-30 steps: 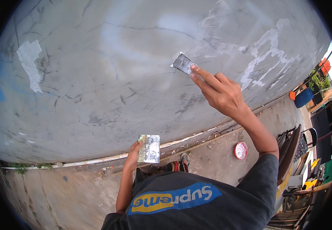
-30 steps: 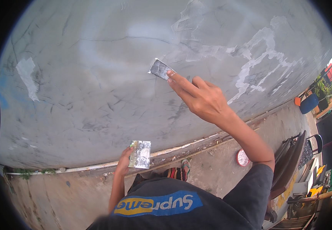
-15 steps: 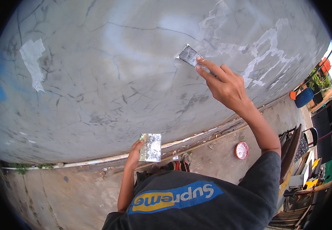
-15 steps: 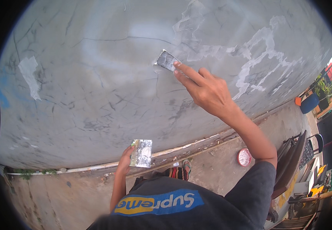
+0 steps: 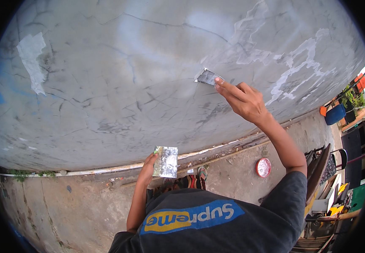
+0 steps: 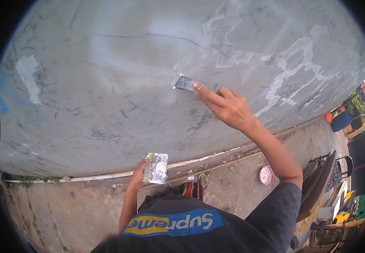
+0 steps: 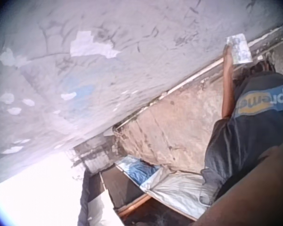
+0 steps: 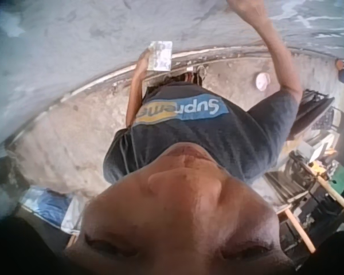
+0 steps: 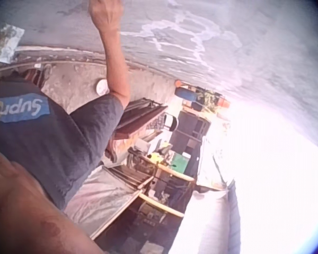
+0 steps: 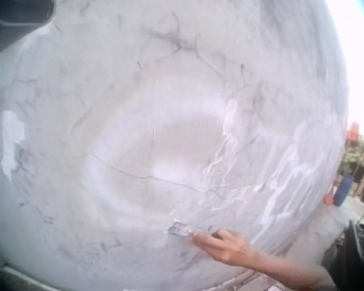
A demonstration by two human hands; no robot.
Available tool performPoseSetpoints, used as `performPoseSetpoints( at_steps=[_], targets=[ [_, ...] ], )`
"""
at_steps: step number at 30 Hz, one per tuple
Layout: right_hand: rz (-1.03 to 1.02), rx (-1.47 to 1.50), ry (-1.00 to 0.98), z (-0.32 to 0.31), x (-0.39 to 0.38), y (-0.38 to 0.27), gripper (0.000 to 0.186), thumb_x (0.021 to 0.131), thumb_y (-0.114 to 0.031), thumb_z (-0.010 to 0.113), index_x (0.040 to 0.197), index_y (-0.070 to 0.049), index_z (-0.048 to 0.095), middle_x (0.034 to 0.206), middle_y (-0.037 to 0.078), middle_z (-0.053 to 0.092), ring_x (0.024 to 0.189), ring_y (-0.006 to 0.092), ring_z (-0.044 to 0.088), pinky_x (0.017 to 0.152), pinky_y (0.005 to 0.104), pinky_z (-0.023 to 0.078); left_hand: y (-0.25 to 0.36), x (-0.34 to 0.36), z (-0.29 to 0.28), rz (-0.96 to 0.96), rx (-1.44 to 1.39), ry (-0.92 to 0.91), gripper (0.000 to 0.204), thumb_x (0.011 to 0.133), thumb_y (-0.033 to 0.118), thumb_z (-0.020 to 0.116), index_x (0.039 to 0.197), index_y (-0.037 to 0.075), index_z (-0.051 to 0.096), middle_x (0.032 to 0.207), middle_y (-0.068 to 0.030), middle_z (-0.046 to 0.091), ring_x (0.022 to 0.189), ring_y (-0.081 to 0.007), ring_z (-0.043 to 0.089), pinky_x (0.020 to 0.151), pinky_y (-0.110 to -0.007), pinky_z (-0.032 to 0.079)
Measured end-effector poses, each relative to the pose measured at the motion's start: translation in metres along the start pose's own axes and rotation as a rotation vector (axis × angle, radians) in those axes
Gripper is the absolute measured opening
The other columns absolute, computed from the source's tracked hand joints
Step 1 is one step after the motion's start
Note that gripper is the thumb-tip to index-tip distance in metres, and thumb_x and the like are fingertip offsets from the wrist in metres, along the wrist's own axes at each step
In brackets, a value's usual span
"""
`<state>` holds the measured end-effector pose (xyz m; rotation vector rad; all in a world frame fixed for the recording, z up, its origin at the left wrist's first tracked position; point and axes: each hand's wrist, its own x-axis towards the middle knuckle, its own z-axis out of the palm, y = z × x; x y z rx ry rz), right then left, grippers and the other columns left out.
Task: The person uses a putty knife to apply white plaster to a cracked concrete wall, repeatedly scooping material from a metal hawk and smoothing it into the surface. The person works methodically across different sections of the wall, covering cracks and uneven areas.
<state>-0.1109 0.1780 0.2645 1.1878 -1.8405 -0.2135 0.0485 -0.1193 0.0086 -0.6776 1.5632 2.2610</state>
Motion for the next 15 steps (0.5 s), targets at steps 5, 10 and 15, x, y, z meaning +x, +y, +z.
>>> performPoseSetpoints(
  at_steps=[5, 10, 15],
  targets=[
    [0.03, -0.048, -0.148, -0.022, -0.031, 0.006, 0.035, 0.074, -0.005, 0.071, 0.108, -0.01, 0.074, 0.135, -0.006, 0.061, 0.062, 0.0097, 0.044, 0.049, 0.0191, 0.043, -0.015, 0.005, -0.011, 0.002, -0.003, 0.008, 0.063, 0.102, 0.034, 0.052, 0.147, -0.005, 0.036, 0.145, -0.016, 0.047, 0.138, -0.0224, 0.039, 0.114, -0.034, 0.028],
    [0.041, -0.04, -0.074, -0.039, -0.018, -0.003, 0.033, 0.071, 0.0, 0.073, 0.102, -0.012, 0.076, 0.129, -0.007, 0.065, 0.061, 0.0076, 0.049, 0.051, 0.0191, 0.043, 0.012, -0.018, 0.009, -0.021, -0.038, -0.019, 0.068, 0.1, 0.035, 0.054, 0.149, -0.005, 0.031, 0.148, -0.0176, 0.043, 0.139, -0.0243, 0.038, 0.114, -0.035, 0.03],
    [-0.039, -0.021, 0.025, 0.004, -0.008, 0.003, 0.031, 0.072, -0.003, 0.075, 0.101, -0.011, 0.076, 0.127, -0.006, 0.066, 0.063, 0.0072, 0.051, 0.052, 0.0193, 0.044, 0.012, -0.013, 0.01, -0.007, 0.017, -0.003, 0.064, 0.1, 0.034, 0.053, 0.148, -0.005, 0.034, 0.143, -0.0156, 0.048, 0.132, -0.0228, 0.046, 0.108, -0.034, 0.038]
  ],
)
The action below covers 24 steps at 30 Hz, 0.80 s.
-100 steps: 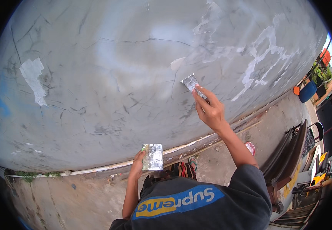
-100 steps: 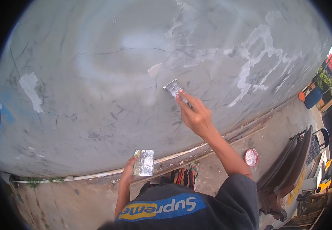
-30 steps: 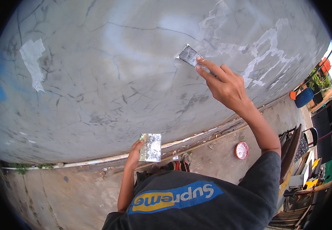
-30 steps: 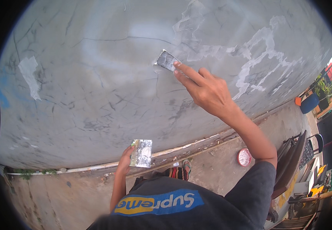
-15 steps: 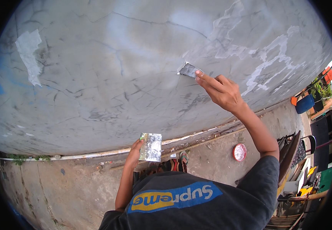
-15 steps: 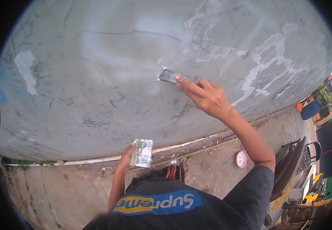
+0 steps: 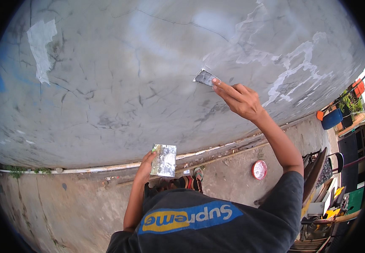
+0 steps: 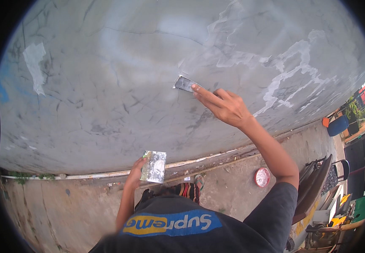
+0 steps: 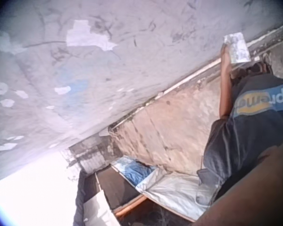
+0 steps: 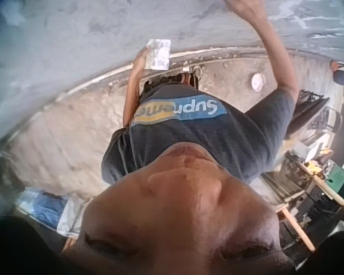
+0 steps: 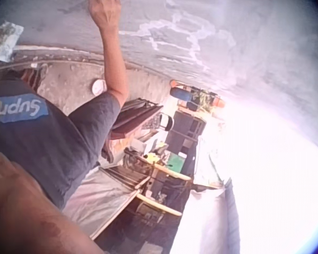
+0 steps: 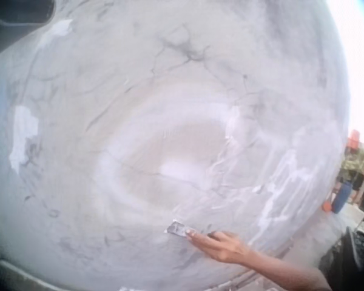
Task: The person uses a putty knife to apply white plaster to a cracked concrete wall, repeatedly scooping material from a metal hawk and smoothing it into the surface. The person works methodically across different sections of the wall, covering cracks and uneven areas.
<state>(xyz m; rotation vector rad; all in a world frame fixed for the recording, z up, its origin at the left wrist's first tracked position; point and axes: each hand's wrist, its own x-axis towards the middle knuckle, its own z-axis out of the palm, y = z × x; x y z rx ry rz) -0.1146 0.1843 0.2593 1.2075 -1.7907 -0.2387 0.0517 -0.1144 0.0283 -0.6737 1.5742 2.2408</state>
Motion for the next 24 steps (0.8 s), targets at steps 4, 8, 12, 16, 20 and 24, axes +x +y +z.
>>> performPoseSetpoints(
  at_steps=[4, 8, 12, 16, 20, 24],
  targets=[
    [-0.015, 0.013, 0.009, 0.016, -0.022, 0.015, 0.038, 0.072, -0.005, 0.071, 0.109, -0.013, 0.075, 0.137, -0.009, 0.059, 0.064, 0.0084, 0.046, 0.053, 0.0179, 0.045, -0.024, 0.017, -0.016, 0.04, -0.064, -0.094, 0.06, 0.101, 0.032, 0.051, 0.146, -0.005, 0.037, 0.139, -0.0145, 0.051, 0.126, -0.0213, 0.051, 0.105, -0.034, 0.042],
    [-0.036, 0.008, -0.071, -0.006, -0.025, 0.02, 0.036, 0.074, -0.007, 0.072, 0.109, -0.013, 0.075, 0.138, -0.011, 0.058, 0.065, 0.0082, 0.046, 0.052, 0.0182, 0.044, -0.043, 0.016, -0.029, 0.043, -0.065, 0.032, 0.069, 0.1, 0.04, 0.052, 0.148, -0.006, 0.034, 0.152, -0.0182, 0.038, 0.144, -0.0253, 0.03, 0.117, -0.037, 0.02],
    [-0.097, 0.004, -0.06, -0.003, -0.006, 0.015, 0.035, 0.074, -0.007, 0.072, 0.108, -0.013, 0.075, 0.136, -0.011, 0.059, 0.065, 0.0082, 0.046, 0.051, 0.018, 0.043, -0.041, 0.009, -0.031, 0.028, -0.029, 0.035, 0.071, 0.099, 0.041, 0.053, 0.148, -0.007, 0.034, 0.153, -0.0185, 0.037, 0.144, -0.0256, 0.029, 0.118, -0.037, 0.019],
    [-0.094, 0.016, -0.087, 0.003, -0.01, 0.032, 0.03, 0.075, -0.004, 0.073, 0.104, -0.013, 0.076, 0.131, -0.01, 0.063, 0.064, 0.0068, 0.051, 0.053, 0.0186, 0.044, -0.041, 0.016, -0.017, 0.03, -0.045, 0.053, 0.065, 0.1, 0.036, 0.053, 0.147, -0.006, 0.036, 0.148, -0.0173, 0.044, 0.138, -0.0242, 0.039, 0.114, -0.035, 0.028],
    [-0.046, -0.036, -0.148, -0.017, -0.03, 0.033, 0.032, 0.077, -0.004, 0.073, 0.107, -0.014, 0.075, 0.133, -0.01, 0.062, 0.065, 0.0077, 0.049, 0.053, 0.0192, 0.044, -0.021, 0.0, -0.003, 0.067, -0.03, 0.083, 0.062, 0.101, 0.032, 0.053, 0.146, -0.007, 0.037, 0.144, -0.0162, 0.048, 0.134, -0.0228, 0.043, 0.112, -0.033, 0.031],
    [-0.095, -0.038, -0.113, -0.017, -0.004, 0.022, 0.034, 0.076, -0.006, 0.071, 0.109, -0.014, 0.074, 0.138, -0.012, 0.057, 0.064, 0.009, 0.046, 0.051, 0.019, 0.044, -0.013, -0.008, 0.003, 0.029, -0.073, 0.04, 0.063, 0.101, 0.033, 0.052, 0.147, -0.007, 0.035, 0.146, -0.0166, 0.047, 0.136, -0.0233, 0.041, 0.113, -0.033, 0.03]
  ],
)
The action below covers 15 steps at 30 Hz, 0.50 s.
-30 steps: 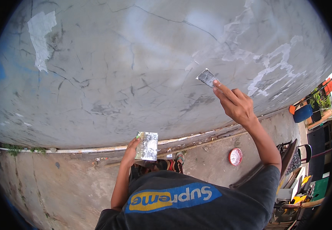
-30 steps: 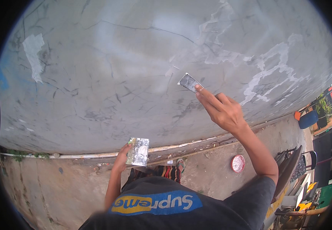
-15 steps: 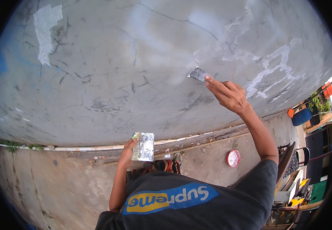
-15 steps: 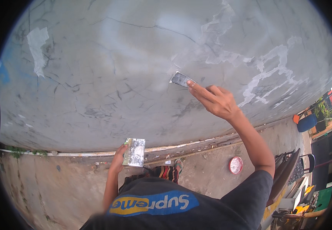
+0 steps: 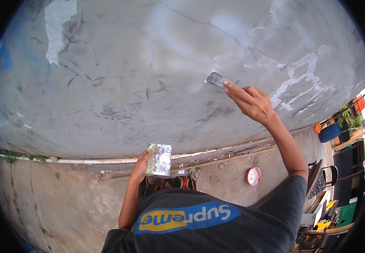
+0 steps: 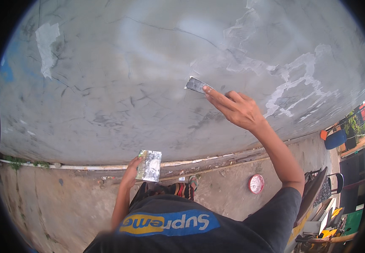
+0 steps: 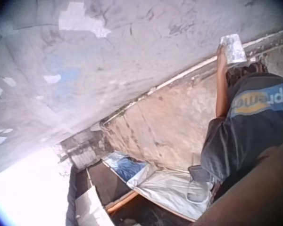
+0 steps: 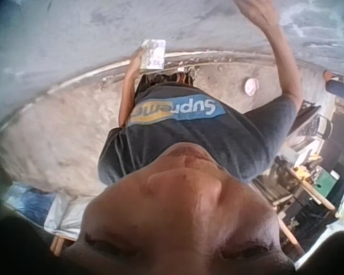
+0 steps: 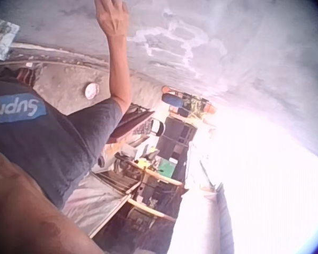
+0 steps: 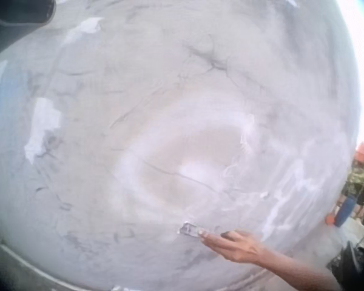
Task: The person uses a putty knife to apply white plaster to a cracked concrete wall, repeatedly scooping material from a metal hawk and smoothing it into the surface. The person works methodically across different sections of the wall, covering cracks and uneven areas.
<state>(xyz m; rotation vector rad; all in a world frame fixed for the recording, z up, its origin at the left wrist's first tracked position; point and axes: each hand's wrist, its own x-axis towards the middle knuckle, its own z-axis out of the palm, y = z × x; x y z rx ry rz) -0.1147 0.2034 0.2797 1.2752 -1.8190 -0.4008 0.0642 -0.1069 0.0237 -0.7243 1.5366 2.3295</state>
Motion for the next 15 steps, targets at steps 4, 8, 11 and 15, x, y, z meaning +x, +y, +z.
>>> performPoseSetpoints(
  at_steps=[4, 8, 11, 15],
  targets=[
    [0.018, 0.028, -0.056, 0.003, 0.011, 0.002, 0.036, 0.076, -0.006, 0.069, 0.112, -0.013, 0.072, 0.139, -0.012, 0.056, 0.064, 0.0104, 0.044, 0.05, 0.0191, 0.045, -0.013, 0.014, -0.01, 0.008, 0.035, -0.026, 0.065, 0.101, 0.035, 0.052, 0.147, -0.007, 0.034, 0.147, -0.0172, 0.045, 0.138, -0.0238, 0.038, 0.114, -0.034, 0.028],
    [0.145, 0.038, -0.18, -0.027, -0.005, -0.011, 0.034, 0.076, -0.003, 0.068, 0.11, -0.01, 0.072, 0.138, -0.009, 0.057, 0.065, 0.0114, 0.044, 0.05, 0.021, 0.046, 0.002, -0.003, -0.004, 0.04, 0.051, 0.032, 0.063, 0.101, 0.033, 0.052, 0.147, -0.007, 0.035, 0.145, -0.0158, 0.047, 0.134, -0.0218, 0.043, 0.112, -0.032, 0.031],
    [0.218, 0.053, -0.211, -0.045, -0.001, -0.023, 0.034, 0.075, -0.002, 0.068, 0.107, -0.009, 0.073, 0.136, -0.007, 0.059, 0.065, 0.0113, 0.046, 0.049, 0.022, 0.045, 0.005, -0.006, 0.002, 0.007, 0.011, 0.005, 0.065, 0.101, 0.039, 0.049, 0.147, -0.005, 0.037, 0.149, -0.0179, 0.043, 0.143, -0.0251, 0.032, 0.117, -0.036, 0.019],
    [0.212, 0.031, -0.123, -0.039, 0.031, -0.034, 0.034, 0.072, 0.0, 0.071, 0.104, -0.009, 0.074, 0.131, -0.006, 0.063, 0.062, 0.0104, 0.048, 0.048, 0.0218, 0.044, -0.02, 0.018, -0.012, 0.034, 0.005, -0.078, 0.065, 0.101, 0.039, 0.049, 0.147, -0.005, 0.037, 0.149, -0.0179, 0.044, 0.143, -0.0253, 0.032, 0.117, -0.036, 0.019]
  ],
)
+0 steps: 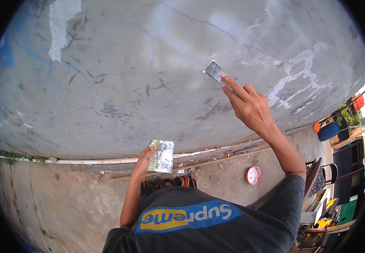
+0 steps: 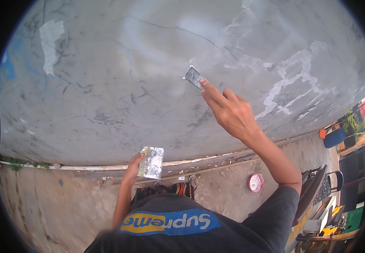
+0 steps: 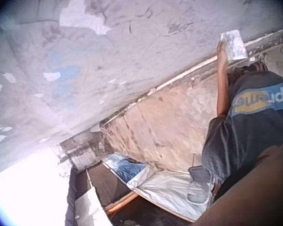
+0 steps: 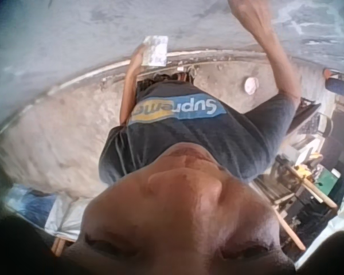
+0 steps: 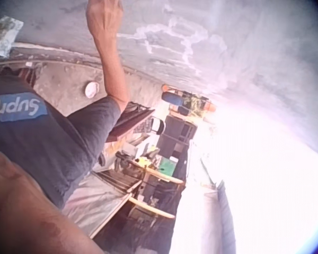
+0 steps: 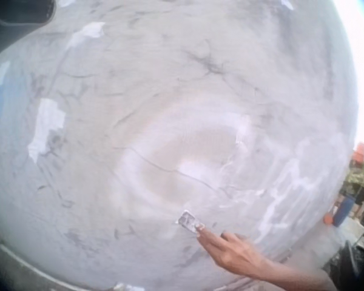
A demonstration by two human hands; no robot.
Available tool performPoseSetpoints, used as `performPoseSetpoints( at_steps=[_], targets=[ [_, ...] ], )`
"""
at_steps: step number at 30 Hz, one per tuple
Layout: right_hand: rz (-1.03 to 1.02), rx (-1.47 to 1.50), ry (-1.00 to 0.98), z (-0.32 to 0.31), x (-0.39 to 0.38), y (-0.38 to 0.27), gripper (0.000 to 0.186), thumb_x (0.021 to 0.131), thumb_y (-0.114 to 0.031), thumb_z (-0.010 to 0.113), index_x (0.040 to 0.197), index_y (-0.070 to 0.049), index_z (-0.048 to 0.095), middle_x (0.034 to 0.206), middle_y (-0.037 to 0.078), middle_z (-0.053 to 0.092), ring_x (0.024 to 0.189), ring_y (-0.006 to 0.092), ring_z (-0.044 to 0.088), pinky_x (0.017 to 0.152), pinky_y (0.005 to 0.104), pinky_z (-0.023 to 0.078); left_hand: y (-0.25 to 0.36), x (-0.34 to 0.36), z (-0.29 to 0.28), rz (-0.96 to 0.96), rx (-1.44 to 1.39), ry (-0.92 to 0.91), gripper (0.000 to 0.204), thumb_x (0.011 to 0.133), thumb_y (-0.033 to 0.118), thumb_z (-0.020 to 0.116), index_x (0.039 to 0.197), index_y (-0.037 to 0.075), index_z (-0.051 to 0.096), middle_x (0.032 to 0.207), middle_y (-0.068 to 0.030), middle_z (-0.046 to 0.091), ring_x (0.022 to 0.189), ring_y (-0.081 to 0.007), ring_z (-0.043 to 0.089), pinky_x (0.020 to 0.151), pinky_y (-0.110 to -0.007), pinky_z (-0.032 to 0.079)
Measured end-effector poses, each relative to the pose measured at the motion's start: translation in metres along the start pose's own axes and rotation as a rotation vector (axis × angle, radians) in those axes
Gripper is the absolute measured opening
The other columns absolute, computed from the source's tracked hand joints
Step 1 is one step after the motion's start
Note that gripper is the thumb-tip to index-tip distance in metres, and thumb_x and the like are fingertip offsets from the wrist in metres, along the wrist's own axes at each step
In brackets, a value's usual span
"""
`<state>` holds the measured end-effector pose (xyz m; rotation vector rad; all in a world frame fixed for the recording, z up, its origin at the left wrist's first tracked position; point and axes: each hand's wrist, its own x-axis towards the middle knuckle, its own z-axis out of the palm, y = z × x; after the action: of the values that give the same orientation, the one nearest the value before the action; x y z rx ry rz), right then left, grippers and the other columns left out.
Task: The person uses a putty knife to apply white plaster to a cracked concrete wall, repeatedly scooping material from a metal hawk and smoothing it into the surface. The person works methodically across different sections of the wall, covering cracks and uneven areas.
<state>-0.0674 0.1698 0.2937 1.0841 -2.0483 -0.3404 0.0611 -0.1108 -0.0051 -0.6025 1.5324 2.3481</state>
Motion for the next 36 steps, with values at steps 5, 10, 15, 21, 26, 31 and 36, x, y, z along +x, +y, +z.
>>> performPoseSetpoints(
  at_steps=[5, 10, 15, 21, 26, 31, 36],
  targets=[
    [0.058, -0.025, -0.002, 0.012, -0.017, 0.013, 0.035, 0.071, 0.0, 0.07, 0.104, -0.01, 0.074, 0.132, -0.007, 0.062, 0.062, 0.0108, 0.048, 0.048, 0.0219, 0.044, 0.006, -0.003, 0.008, -0.019, 0.035, 0.06, 0.066, 0.101, 0.039, 0.05, 0.147, -0.006, 0.035, 0.148, -0.0178, 0.044, 0.141, -0.0252, 0.034, 0.117, -0.036, 0.022],
    [0.092, -0.005, 0.011, -0.003, -0.027, 0.012, 0.036, 0.072, -0.002, 0.071, 0.106, -0.011, 0.074, 0.134, -0.008, 0.06, 0.065, 0.0114, 0.048, 0.048, 0.0224, 0.046, 0.014, -0.012, 0.012, -0.009, -0.01, 0.011, 0.068, 0.101, 0.037, 0.052, 0.148, -0.008, 0.032, 0.148, -0.0174, 0.043, 0.137, -0.0249, 0.04, 0.114, -0.035, 0.027],
    [0.074, 0.053, 0.13, 0.004, 0.017, 0.0, 0.036, 0.068, 0.002, 0.072, 0.103, -0.01, 0.075, 0.13, -0.008, 0.064, 0.061, 0.0113, 0.048, 0.048, 0.0229, 0.044, 0.008, -0.004, 0.005, -0.017, 0.008, 0.004, 0.068, 0.101, 0.036, 0.052, 0.147, -0.008, 0.032, 0.147, -0.0178, 0.044, 0.135, -0.0244, 0.042, 0.112, -0.035, 0.031],
    [0.156, 0.062, 0.01, -0.003, -0.019, 0.011, 0.036, 0.069, 0.001, 0.071, 0.104, -0.009, 0.074, 0.131, -0.007, 0.062, 0.063, 0.012, 0.049, 0.048, 0.0238, 0.046, 0.007, -0.005, 0.003, 0.013, -0.016, 0.013, 0.064, 0.101, 0.034, 0.052, 0.147, -0.007, 0.034, 0.144, -0.017, 0.047, 0.132, -0.0232, 0.046, 0.109, -0.034, 0.037],
    [0.14, 0.071, 0.137, -0.012, 0.009, 0.001, 0.036, 0.069, 0.002, 0.072, 0.103, -0.009, 0.074, 0.13, -0.006, 0.063, 0.064, 0.0123, 0.05, 0.047, 0.0243, 0.045, 0.035, -0.028, 0.02, 0.013, -0.026, -0.032, 0.056, 0.103, 0.034, 0.048, 0.144, -0.004, 0.041, 0.139, -0.0148, 0.053, 0.13, -0.0213, 0.048, 0.109, -0.034, 0.035],
    [0.212, 0.126, 0.212, 0.014, 0.002, 0.001, 0.036, 0.07, 0.003, 0.072, 0.103, -0.011, 0.074, 0.13, -0.004, 0.064, 0.065, 0.0126, 0.053, 0.048, 0.0242, 0.045, 0.029, -0.017, 0.018, 0.002, -0.017, 0.008, 0.059, 0.101, 0.032, 0.052, 0.145, -0.005, 0.037, 0.138, -0.0144, 0.053, 0.125, -0.0211, 0.052, 0.104, -0.033, 0.042],
    [0.427, 0.329, 0.42, 0.026, -0.009, -0.025, 0.04, 0.074, 0.005, 0.07, 0.11, -0.012, 0.074, 0.129, 0.002, 0.064, 0.068, 0.0135, 0.06, 0.055, 0.025, 0.048, 0.036, -0.027, 0.026, 0.01, -0.067, 0.005, 0.056, 0.104, 0.032, 0.047, 0.143, -0.006, 0.039, 0.136, -0.0158, 0.055, 0.127, -0.0211, 0.051, 0.106, -0.033, 0.039]
  ],
)
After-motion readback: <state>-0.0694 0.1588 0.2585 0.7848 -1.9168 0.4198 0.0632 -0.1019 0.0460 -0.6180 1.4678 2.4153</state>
